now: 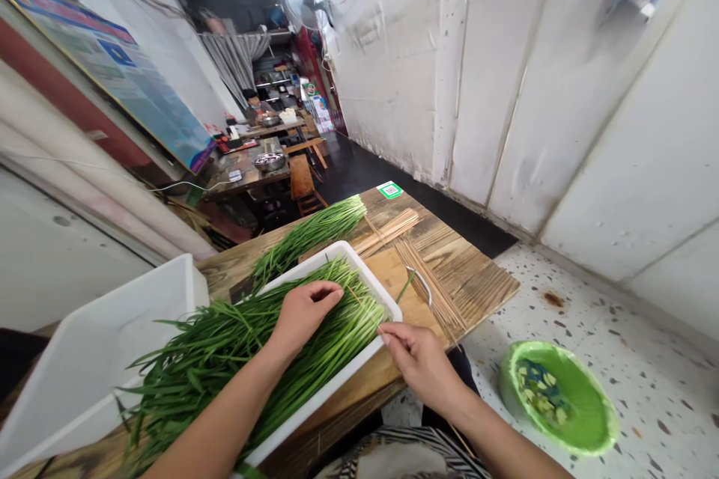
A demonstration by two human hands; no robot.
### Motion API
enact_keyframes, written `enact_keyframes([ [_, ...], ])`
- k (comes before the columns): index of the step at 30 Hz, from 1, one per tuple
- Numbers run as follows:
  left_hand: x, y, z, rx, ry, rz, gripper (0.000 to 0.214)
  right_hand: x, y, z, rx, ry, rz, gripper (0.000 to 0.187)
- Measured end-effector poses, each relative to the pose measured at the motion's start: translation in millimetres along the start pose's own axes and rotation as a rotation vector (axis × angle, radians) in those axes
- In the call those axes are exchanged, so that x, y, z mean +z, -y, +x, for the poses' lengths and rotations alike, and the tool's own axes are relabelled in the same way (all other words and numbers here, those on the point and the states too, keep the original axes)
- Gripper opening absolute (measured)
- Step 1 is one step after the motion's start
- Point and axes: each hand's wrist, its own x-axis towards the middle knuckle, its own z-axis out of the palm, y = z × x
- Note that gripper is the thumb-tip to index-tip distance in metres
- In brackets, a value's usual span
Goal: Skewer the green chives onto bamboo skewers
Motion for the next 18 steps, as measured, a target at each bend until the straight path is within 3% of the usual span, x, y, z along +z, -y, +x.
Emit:
enact_keyframes([
  [18,5.7,-5.5,-1.0,-0.105,-0.011,-0.171,0.022,-0.7,-0.1,-1.2,-0.023,0.007,-0.038,0.029],
])
